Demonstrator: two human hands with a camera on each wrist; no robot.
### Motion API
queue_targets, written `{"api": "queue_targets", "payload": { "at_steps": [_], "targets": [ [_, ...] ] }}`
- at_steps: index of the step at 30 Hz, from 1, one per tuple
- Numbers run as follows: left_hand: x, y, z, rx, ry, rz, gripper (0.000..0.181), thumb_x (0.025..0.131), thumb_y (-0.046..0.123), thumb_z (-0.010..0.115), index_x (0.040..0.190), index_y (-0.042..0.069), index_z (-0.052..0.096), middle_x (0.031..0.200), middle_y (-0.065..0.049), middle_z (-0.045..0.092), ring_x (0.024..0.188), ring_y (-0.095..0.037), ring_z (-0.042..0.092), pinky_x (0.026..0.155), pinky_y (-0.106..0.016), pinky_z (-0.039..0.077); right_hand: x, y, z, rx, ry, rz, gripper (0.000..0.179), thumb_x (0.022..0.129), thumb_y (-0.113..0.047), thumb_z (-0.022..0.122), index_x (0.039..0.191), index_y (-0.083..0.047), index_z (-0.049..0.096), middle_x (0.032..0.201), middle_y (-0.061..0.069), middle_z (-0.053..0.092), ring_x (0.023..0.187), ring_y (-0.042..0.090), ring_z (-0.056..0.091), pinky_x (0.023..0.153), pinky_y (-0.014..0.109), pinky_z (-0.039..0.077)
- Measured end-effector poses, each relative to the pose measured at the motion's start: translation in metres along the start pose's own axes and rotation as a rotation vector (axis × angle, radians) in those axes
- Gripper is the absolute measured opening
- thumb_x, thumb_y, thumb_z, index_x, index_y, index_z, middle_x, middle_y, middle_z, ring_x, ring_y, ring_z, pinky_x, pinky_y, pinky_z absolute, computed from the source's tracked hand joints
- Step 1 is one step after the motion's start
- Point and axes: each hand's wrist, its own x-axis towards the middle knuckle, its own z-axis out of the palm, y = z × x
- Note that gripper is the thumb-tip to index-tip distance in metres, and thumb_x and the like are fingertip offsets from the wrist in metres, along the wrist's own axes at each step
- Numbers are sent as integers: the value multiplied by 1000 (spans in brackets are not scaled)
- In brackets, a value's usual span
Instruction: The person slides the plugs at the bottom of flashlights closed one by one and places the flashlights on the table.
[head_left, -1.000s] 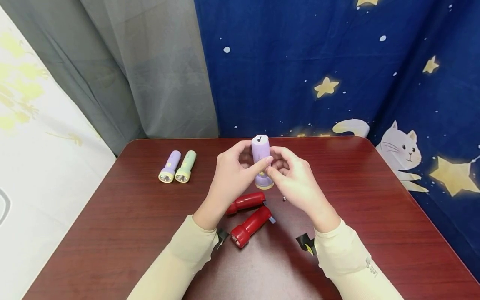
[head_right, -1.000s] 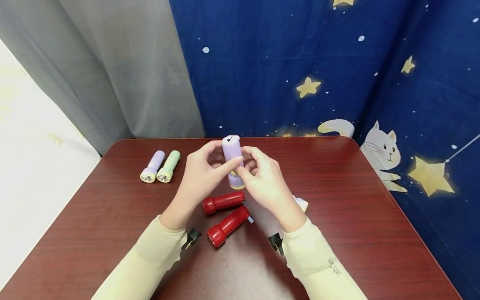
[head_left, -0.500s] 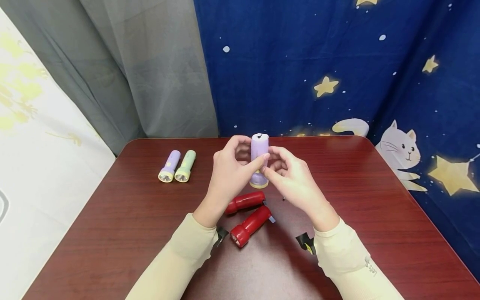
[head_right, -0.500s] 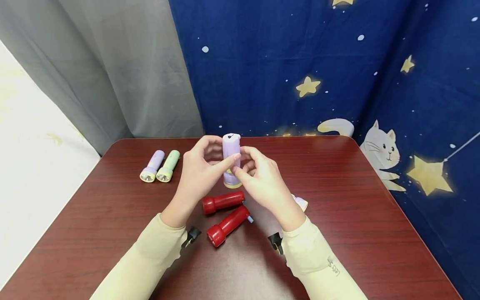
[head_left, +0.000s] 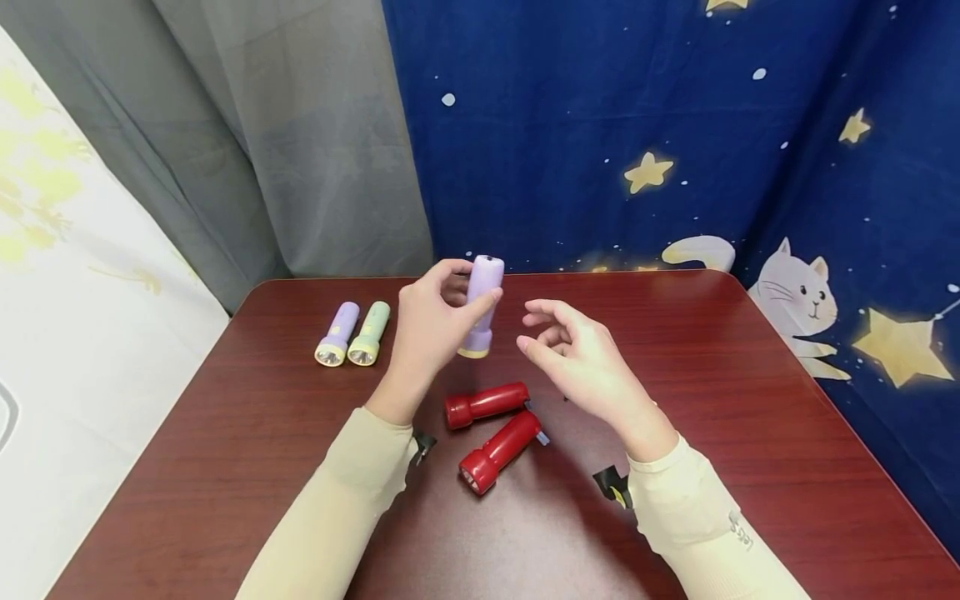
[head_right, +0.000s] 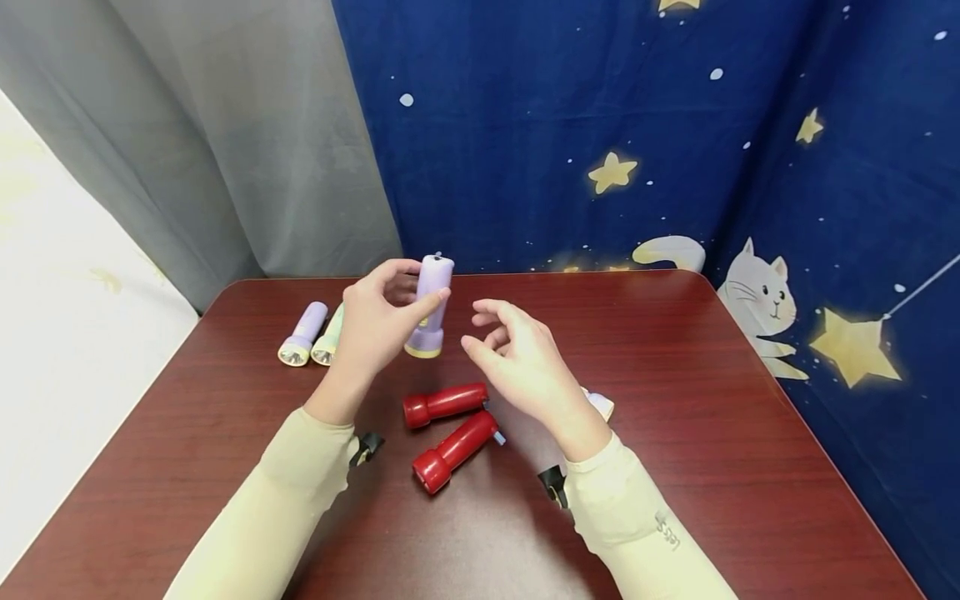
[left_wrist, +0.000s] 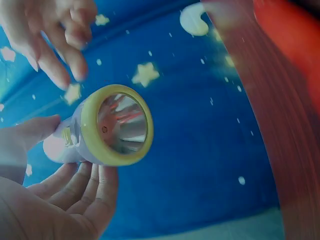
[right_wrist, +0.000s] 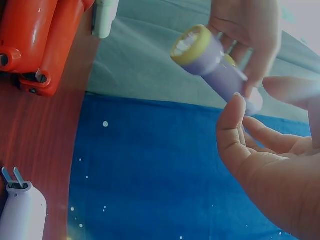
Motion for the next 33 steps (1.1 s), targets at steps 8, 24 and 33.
{"api": "queue_targets", "payload": {
  "at_steps": [8,24,33],
  "targets": [
    [30,-26,-16,95,24,-99,49,90,38,84,127,8,73,108,-16,80,96,-30,77,87,-47,64,-2,1,0,23,-20,30,46,100,-21,73,144,-14,61,134,7,70,99,22,71,56,32,56],
    [56,-96,-20,389,-127,-385,52,97,42,72,134,5,71,130,-21,73,107,-39,71,98,-53,59,-1,7,4,-35,-16,13,42,100,-19,71,141,-10,64,132,8,72,99,19,70,96,42,59],
    [61,-120,-23,512,-216,-426,50,98,38,69,134,4,70,133,-23,71,111,-41,70,98,-56,57,1,9,5,-55,-26,20,42,101,-20,71,141,-11,64,133,8,72,102,20,71,97,44,60]
  ]
}}
